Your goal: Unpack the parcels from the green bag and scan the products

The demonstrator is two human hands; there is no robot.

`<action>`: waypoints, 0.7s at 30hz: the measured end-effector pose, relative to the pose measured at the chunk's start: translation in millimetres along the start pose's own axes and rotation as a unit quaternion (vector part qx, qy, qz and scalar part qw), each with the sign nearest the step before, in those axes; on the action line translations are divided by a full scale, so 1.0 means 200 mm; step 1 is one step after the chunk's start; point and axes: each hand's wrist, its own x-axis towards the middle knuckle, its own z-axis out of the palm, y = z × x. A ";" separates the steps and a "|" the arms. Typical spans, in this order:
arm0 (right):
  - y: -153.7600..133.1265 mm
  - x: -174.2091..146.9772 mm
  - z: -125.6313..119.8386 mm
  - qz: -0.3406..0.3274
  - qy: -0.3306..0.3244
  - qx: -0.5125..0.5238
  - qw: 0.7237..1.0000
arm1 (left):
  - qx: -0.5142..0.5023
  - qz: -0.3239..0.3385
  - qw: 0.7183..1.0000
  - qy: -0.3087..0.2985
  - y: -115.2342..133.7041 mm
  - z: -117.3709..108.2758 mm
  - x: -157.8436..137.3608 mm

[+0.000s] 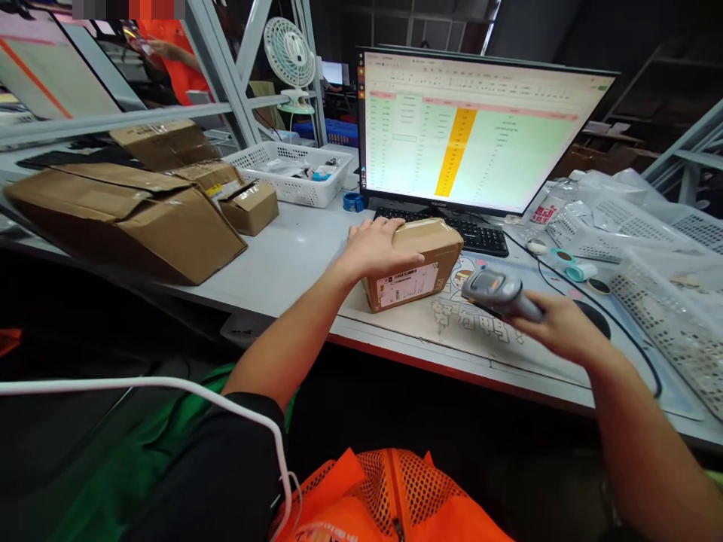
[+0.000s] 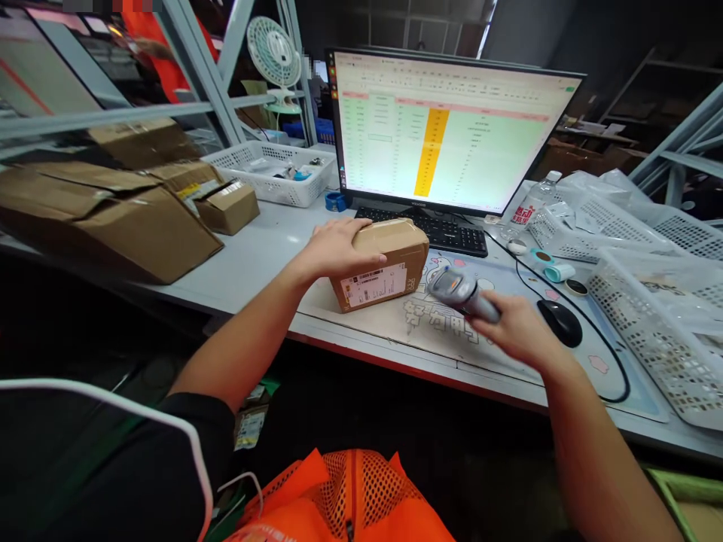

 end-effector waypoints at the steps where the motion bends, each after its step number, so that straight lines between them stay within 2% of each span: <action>1: -0.08 -0.09 -0.01 -0.055 -0.014 0.019 0.998 | -0.004 0.001 1.000 0.003 0.00 0.00 0.00; 3: -0.24 -0.22 -0.01 -0.125 -0.029 0.031 0.991 | -0.012 0.005 1.000 0.008 0.00 0.01 0.00; 5: -0.35 -0.30 0.00 -0.161 -0.022 0.016 0.987 | -0.033 0.005 0.999 0.023 0.00 0.01 0.01; 7: -0.41 -0.32 0.03 -0.182 0.001 -0.007 0.983 | -0.091 0.002 0.993 0.074 -0.02 0.02 0.01; 9: -0.41 -0.32 0.05 -0.185 0.025 -0.027 0.982 | -0.183 -0.001 0.967 0.177 -0.05 0.02 -0.01; 11: -0.36 -0.29 0.06 -0.172 0.036 -0.033 0.984 | -0.276 0.006 0.920 0.278 -0.11 0.04 -0.06; 12: -0.32 -0.27 0.06 -0.157 0.041 -0.030 0.986 | -0.317 0.016 0.900 0.300 -0.15 0.06 -0.09; 13: -0.27 -0.25 0.06 -0.139 0.048 -0.025 0.989 | -0.354 0.029 0.886 0.299 -0.19 0.09 -0.12; 14: -0.22 -0.22 0.05 -0.117 0.060 -0.022 0.991 | -0.386 0.045 0.881 0.270 -0.24 0.14 -0.16; 16: -0.08 -0.13 0.06 -0.060 0.095 -0.034 0.993 | -0.431 0.069 0.882 0.178 -0.32 0.25 -0.23; 18: 0.06 -0.01 0.07 0.015 0.115 -0.075 0.990 | -0.454 0.058 0.883 0.104 -0.39 0.38 -0.27; 21: 0.23 0.17 0.12 0.130 0.089 -0.136 0.978 | -0.487 0.004 0.872 0.053 -0.46 0.50 -0.29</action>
